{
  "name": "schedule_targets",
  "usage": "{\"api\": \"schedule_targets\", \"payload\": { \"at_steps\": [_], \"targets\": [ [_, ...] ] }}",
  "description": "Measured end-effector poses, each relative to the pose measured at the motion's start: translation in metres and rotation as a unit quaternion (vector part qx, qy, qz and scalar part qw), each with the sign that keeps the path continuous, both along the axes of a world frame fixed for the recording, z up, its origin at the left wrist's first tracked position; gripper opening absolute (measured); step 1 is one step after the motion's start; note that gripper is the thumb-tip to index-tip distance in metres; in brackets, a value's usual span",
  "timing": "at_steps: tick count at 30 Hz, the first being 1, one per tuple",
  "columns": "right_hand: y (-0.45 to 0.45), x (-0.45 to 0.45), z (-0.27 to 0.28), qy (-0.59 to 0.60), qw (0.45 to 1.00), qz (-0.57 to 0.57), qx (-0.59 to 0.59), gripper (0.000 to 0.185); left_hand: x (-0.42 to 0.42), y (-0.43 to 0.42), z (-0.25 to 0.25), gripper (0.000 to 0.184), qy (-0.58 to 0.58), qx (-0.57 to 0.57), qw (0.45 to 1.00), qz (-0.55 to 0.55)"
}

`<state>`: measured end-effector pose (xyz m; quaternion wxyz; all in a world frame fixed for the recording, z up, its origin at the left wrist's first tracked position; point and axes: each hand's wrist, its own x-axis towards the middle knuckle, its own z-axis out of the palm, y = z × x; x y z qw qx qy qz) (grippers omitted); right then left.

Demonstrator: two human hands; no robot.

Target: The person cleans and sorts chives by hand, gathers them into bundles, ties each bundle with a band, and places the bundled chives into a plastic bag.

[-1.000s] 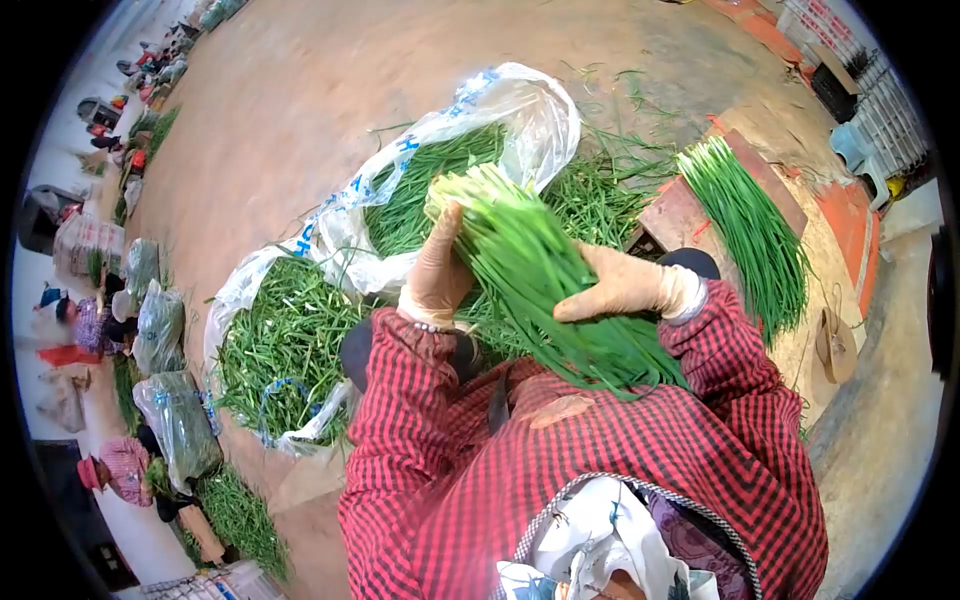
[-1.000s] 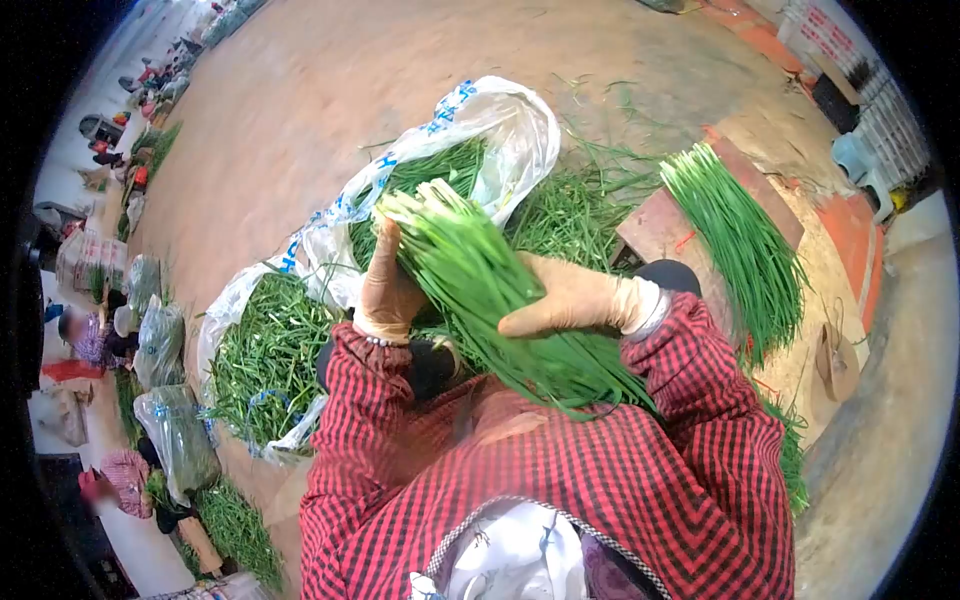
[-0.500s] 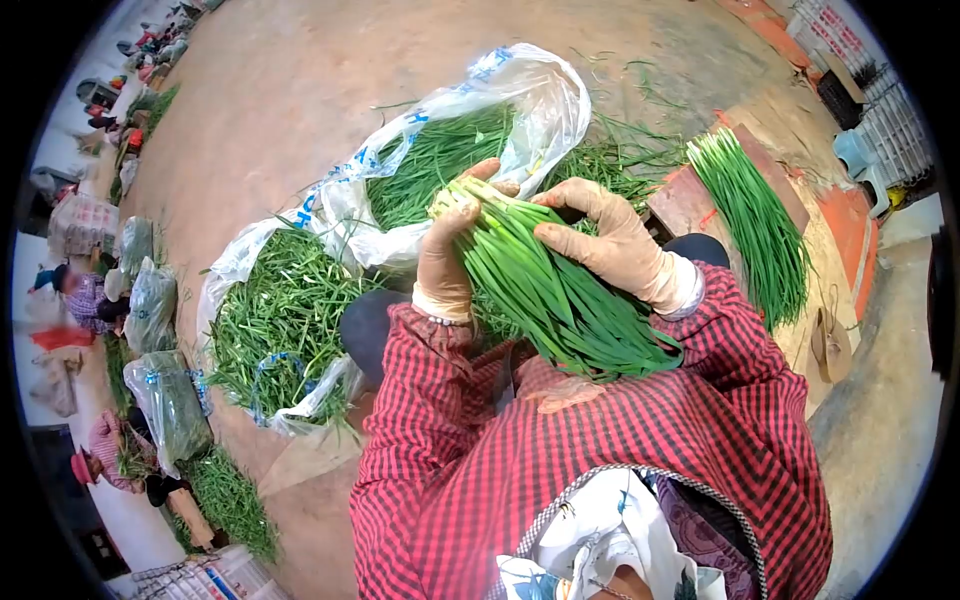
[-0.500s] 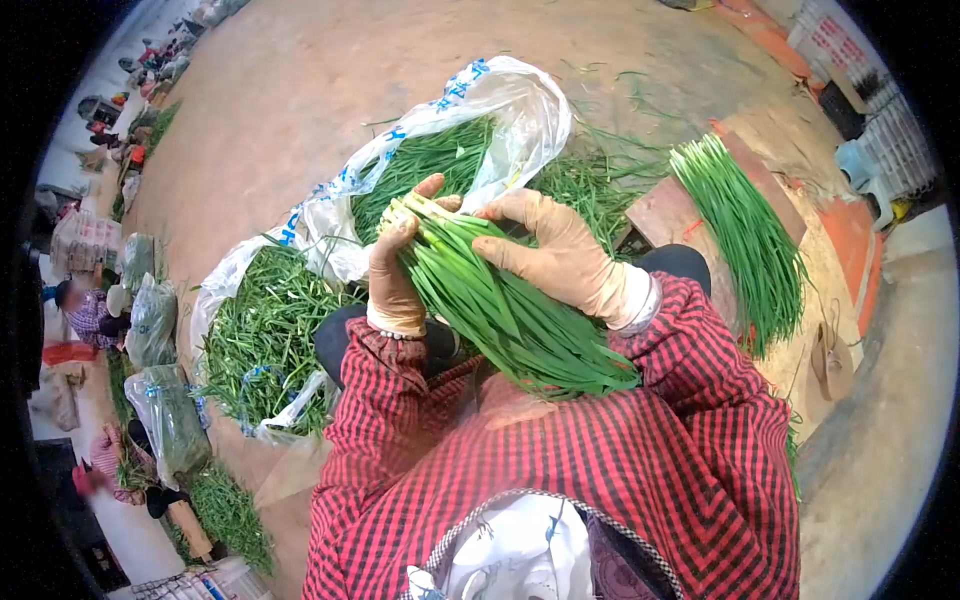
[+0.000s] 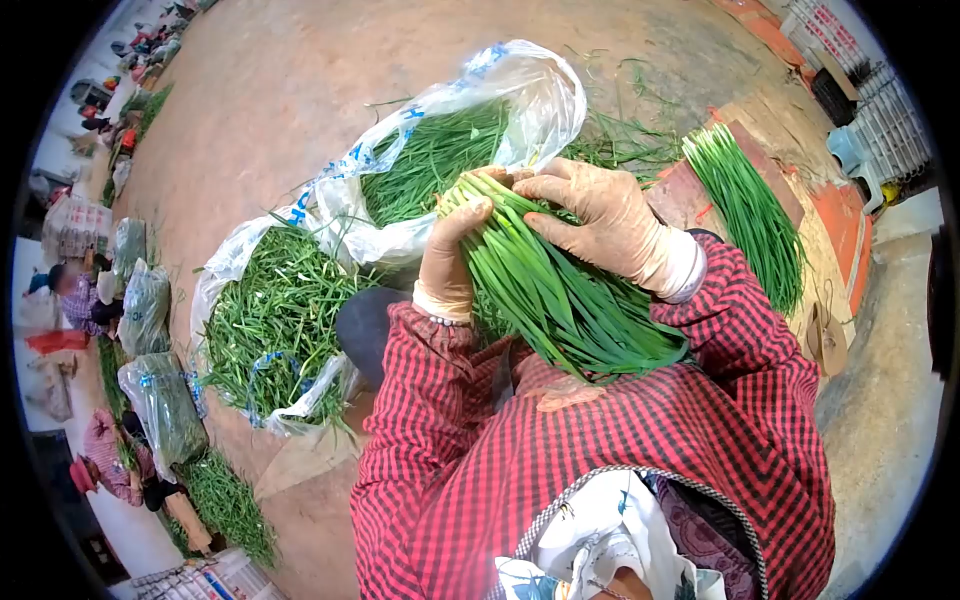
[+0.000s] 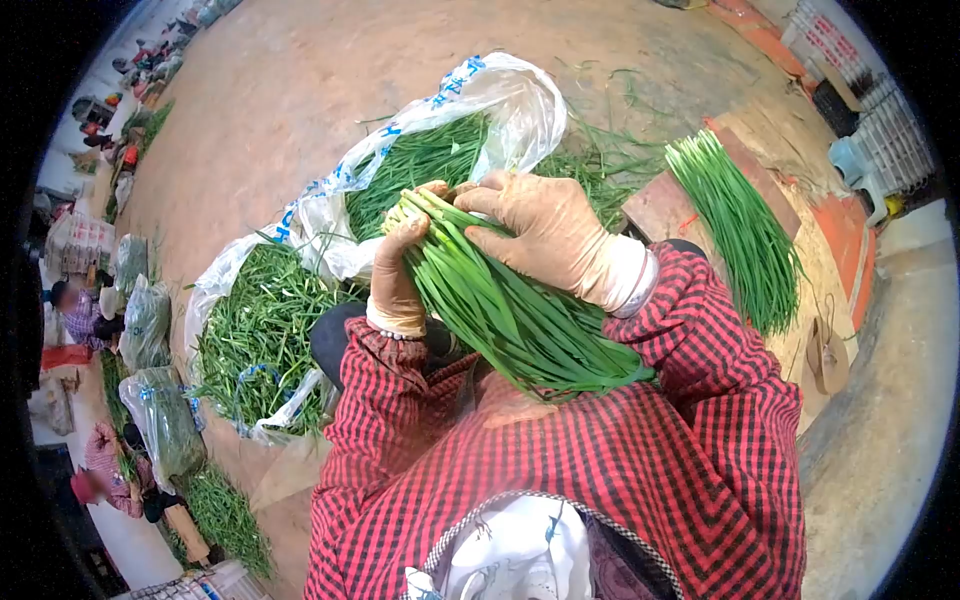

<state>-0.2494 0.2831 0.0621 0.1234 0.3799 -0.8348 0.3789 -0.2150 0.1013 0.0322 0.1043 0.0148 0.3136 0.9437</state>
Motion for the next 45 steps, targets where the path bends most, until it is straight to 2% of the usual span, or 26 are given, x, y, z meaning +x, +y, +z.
{"api": "schedule_targets", "payload": {
  "at_steps": [1, 2, 4, 7, 8, 10, 11, 13, 14, 15, 17, 19, 21, 23, 25, 29, 31, 32, 34, 35, 38, 39, 42, 45],
  "targets": [
    [0.001, -0.002, 0.004, 0.056, 0.997, 0.001, 0.048, 0.024, 0.000, 0.001, 0.001, 0.049, -0.005, 0.006, 1.000, -0.010],
    [0.002, -0.002, 0.007, 0.057, 0.997, -0.001, 0.049, 0.024, -0.004, -0.001, -0.007, 0.046, -0.008, -0.006, 1.000, -0.014],
    [0.001, -0.002, 0.014, 0.069, 0.984, -0.023, 0.165, 0.023, -0.006, -0.003, -0.001, 0.046, -0.014, -0.030, 0.999, -0.023],
    [-0.002, 0.003, 0.026, 0.051, 0.983, -0.036, 0.175, 0.025, -0.009, -0.001, 0.001, 0.049, -0.011, -0.044, 0.998, -0.038],
    [-0.001, 0.001, 0.024, 0.051, 0.983, -0.038, 0.175, 0.025, -0.009, 0.000, 0.003, 0.050, -0.008, -0.042, 0.998, -0.042],
    [0.003, -0.005, 0.020, -0.003, 0.998, 0.016, 0.068, 0.027, -0.012, -0.001, -0.001, 0.052, -0.002, -0.034, 0.998, -0.049],
    [0.006, -0.009, 0.019, -0.003, 0.997, 0.015, 0.069, 0.027, -0.011, -0.001, -0.001, 0.052, -0.001, -0.033, 0.998, -0.051],
    [0.012, -0.015, 0.019, -0.119, 0.990, 0.075, 0.014, 0.027, -0.008, 0.001, 0.002, 0.054, -0.001, -0.032, 0.998, -0.060],
    [0.015, -0.016, 0.021, -0.108, 0.990, 0.061, 0.069, 0.024, -0.008, 0.000, -0.001, 0.053, -0.002, -0.019, 0.997, -0.070],
    [0.015, -0.015, 0.022, -0.108, 0.990, 0.059, 0.069, 0.024, -0.008, 0.000, 0.000, 0.053, -0.002, -0.018, 0.997, -0.071],
    [0.010, -0.010, 0.021, -0.015, 0.995, 0.032, 0.096, 0.023, -0.007, 0.000, 0.003, 0.052, -0.013, -0.042, 0.996, -0.077],
    [0.004, -0.004, 0.022, 0.006, 0.994, 0.016, 0.111, 0.024, -0.008, -0.001, 0.002, 0.051, -0.009, -0.054, 0.995, -0.078],
    [-0.001, 0.003, 0.027, 0.033, 0.984, -0.057, 0.164, 0.031, -0.009, -0.001, -0.004, 0.051, -0.022, -0.041, 0.997, -0.063],
    [-0.001, 0.004, 0.024, 0.000, 0.990, -0.050, 0.129, 0.030, -0.008, -0.001, 0.000, 0.050, -0.015, -0.040, 0.997, -0.068],
    [-0.002, 0.005, 0.015, -0.059, 0.998, -0.008, -0.020, 0.026, -0.008, 0.002, 0.005, 0.048, 0.005, -0.034, 0.997, -0.073],
    [0.003, -0.003, 0.002, -0.016, 0.999, 0.020, -0.023, 0.024, -0.008, 0.006, 0.004, 0.048, 0.002, -0.028, 0.998, -0.056],
    [0.005, -0.007, 0.003, -0.088, 0.994, 0.053, -0.043, 0.022, -0.006, 0.007, 0.006, 0.046, 0.004, -0.026, 0.998, -0.054],
    [0.007, -0.009, 0.008, -0.088, 0.994, 0.052, -0.043, 0.022, -0.006, 0.008, 0.007, 0.044, 0.007, -0.024, 0.998, -0.050],
    [0.010, -0.011, 0.026, -0.139, 0.987, 0.082, 0.012, 0.021, -0.008, 0.007, 0.003, 0.043, -0.001, -0.024, 0.998, -0.056],
    [0.010, -0.014, 0.031, -0.139, 0.987, 0.081, 0.012, 0.021, -0.011, 0.006, -0.002, 0.041, -0.009, -0.024, 0.998, -0.062],
    [0.014, -0.026, 0.043, -0.109, 0.980, 0.105, 0.131, 0.027, -0.011, 0.009, -0.001, 0.041, 0.001, -0.039, 0.995, -0.088],
    [0.015, -0.030, 0.047, -0.110, 0.980, 0.103, 0.130, 0.027, -0.009, 0.010, 0.002, 0.042, 0.005, -0.054, 0.994, -0.091],
    [0.016, -0.036, 0.060, -0.225, 0.949, 0.152, 0.163, 0.030, -0.009, 0.012, 0.006, 0.051, 0.037, -0.066, 0.991, -0.106],
    [0.018, -0.040, 0.066, -0.205, 0.946, 0.177, 0.176, 0.032, -0.009, 0.017, 0.013, 0.060, 0.047, -0.104, 0.987, -0.116]
  ]
}}
